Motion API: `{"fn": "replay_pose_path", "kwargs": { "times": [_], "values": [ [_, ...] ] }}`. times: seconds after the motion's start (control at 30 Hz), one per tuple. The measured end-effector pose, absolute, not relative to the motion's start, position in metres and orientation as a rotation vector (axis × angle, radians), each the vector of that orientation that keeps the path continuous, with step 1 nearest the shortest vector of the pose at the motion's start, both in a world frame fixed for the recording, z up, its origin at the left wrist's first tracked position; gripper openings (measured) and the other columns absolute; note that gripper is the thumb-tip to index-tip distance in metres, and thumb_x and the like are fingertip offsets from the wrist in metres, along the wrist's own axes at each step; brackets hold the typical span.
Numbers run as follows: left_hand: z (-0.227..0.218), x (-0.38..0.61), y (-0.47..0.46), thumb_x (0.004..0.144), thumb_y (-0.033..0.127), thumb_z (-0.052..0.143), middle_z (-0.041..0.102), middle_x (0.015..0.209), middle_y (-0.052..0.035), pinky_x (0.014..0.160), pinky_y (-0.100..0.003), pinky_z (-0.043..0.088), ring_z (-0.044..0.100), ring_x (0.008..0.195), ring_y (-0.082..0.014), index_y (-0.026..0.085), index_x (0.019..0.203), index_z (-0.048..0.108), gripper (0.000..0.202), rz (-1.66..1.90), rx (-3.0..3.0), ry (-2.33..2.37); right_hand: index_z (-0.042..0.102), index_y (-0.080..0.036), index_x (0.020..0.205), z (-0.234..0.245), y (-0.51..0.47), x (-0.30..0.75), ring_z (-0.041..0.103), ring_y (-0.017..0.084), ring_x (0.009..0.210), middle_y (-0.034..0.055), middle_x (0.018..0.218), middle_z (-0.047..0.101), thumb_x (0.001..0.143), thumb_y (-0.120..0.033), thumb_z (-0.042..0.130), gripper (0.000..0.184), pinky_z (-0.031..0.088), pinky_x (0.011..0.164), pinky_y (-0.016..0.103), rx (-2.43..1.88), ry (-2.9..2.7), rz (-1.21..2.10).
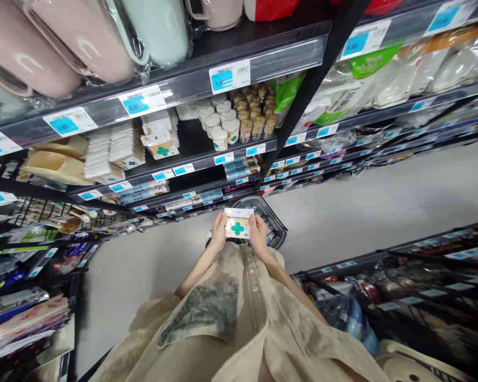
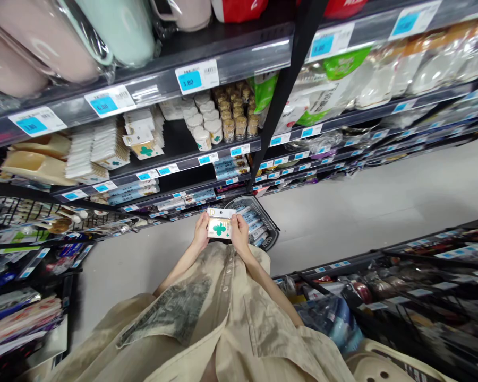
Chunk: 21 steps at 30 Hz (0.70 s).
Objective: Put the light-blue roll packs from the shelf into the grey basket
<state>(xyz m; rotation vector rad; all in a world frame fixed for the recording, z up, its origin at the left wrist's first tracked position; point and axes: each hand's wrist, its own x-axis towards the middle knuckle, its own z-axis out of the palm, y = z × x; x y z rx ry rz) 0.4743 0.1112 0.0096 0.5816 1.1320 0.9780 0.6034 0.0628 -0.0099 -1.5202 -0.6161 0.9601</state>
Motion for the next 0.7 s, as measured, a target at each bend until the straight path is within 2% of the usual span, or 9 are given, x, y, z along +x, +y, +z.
{"fn": "replay_pose_path", "kwargs": {
  "times": [0.33, 0.57, 0.7],
  "values": [
    [0.014, 0.476, 0.115, 0.074, 0.064, 0.088, 0.071, 0.081, -0.0004, 0.065, -0.025, 0.053, 0.067, 0.068, -0.0156, 0.020, 0.090, 0.061, 0.054, 0.933, 0.458, 1.129, 0.042, -0.026, 0.070, -0.002, 0.064, 0.601, 0.037, 0.014, 0.060, -0.0038, 0.064, 0.042, 0.088, -0.086, 0.055, 0.064, 0.033, 0.052, 0.027, -1.504, -0.637, 0.932],
    [0.014, 0.476, 0.112, 0.071, 0.071, 0.088, 0.063, 0.068, 0.0044, 0.054, -0.021, 0.046, 0.057, 0.055, -0.0106, 0.021, 0.083, 0.056, 0.061, 0.932, 0.512, 1.128, 0.042, -0.026, 0.069, 0.001, 0.063, 0.601, 0.036, 0.014, 0.059, -0.0041, 0.062, 0.041, 0.087, -0.085, 0.056, 0.063, 0.033, 0.054, 0.028, -1.497, -0.626, 0.927],
    [0.013, 0.475, 0.111, 0.072, 0.076, 0.084, 0.061, 0.068, 0.0043, 0.053, -0.021, 0.045, 0.056, 0.055, -0.0111, 0.021, 0.083, 0.055, 0.063, 0.920, 0.545, 1.144, 0.043, -0.026, 0.070, 0.001, 0.063, 0.601, 0.036, 0.014, 0.059, -0.0041, 0.062, 0.042, 0.087, -0.086, 0.055, 0.063, 0.033, 0.054, 0.028, -1.509, -0.631, 0.923]
  ]
}}
